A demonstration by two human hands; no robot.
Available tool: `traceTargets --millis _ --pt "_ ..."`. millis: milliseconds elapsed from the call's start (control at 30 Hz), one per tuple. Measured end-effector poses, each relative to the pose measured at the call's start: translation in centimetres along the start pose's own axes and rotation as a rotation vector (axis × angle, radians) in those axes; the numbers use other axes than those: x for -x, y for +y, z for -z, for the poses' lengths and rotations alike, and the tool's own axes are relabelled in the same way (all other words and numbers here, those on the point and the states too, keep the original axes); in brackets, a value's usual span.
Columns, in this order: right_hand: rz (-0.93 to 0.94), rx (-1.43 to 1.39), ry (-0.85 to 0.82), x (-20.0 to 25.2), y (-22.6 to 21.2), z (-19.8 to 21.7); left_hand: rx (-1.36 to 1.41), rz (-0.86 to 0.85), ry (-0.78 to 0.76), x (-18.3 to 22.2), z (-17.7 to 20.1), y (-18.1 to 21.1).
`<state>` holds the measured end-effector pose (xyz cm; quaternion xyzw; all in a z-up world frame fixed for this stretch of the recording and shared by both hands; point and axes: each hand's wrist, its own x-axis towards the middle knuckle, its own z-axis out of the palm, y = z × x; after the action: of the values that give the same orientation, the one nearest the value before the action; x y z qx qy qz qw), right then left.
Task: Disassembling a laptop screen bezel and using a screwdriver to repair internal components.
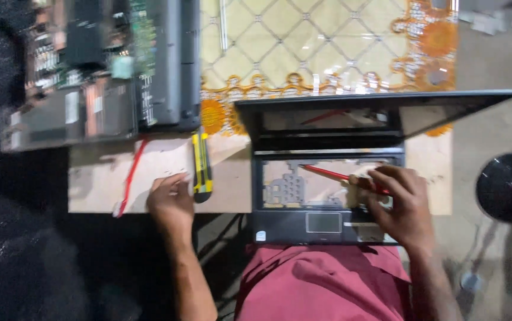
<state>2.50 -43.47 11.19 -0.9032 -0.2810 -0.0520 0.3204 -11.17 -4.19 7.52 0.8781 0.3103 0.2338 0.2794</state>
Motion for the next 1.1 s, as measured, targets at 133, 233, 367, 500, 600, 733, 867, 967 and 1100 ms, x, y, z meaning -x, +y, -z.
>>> traceTargets --millis 133,233,367,500,600,733,867,967,1100 --pt "-0.001 0.084 -0.013 -0.1 -0.3 -0.8 -0.125 0.007 0.018 0.3 -0.5 -0.5" --pt "0.017 0.129 -0.053 0.2 -0.1 -1.3 -0.079 -0.018 0.090 0.6 -0.1 -0.4" --pt "0.029 0.173 -0.199 0.3 0.3 -1.2 0.150 0.142 0.117 0.9 2.2 4.7" --pt "0.042 0.152 -0.176 0.8 0.7 -1.3 0.429 0.170 0.086 1.7 2.4 8.8" --pt "0.047 0.064 -0.118 0.5 -0.8 0.1 0.617 0.179 -0.067 3.1 0.7 11.6" --pt "0.074 -0.307 -0.055 1.1 -4.1 2.7 1.107 0.340 -0.330 5.4 -2.8 14.2" --pt "0.168 -0.361 0.061 2.8 -6.3 3.4 1.296 0.507 -0.479 6.2 -3.4 15.5" --pt "0.141 -0.281 0.084 2.6 -8.0 4.5 1.352 0.436 -0.576 5.6 -2.8 16.4" --pt "0.133 -0.289 0.104 2.8 -8.2 5.0 1.352 0.383 -0.585 5.4 -2.6 16.3"
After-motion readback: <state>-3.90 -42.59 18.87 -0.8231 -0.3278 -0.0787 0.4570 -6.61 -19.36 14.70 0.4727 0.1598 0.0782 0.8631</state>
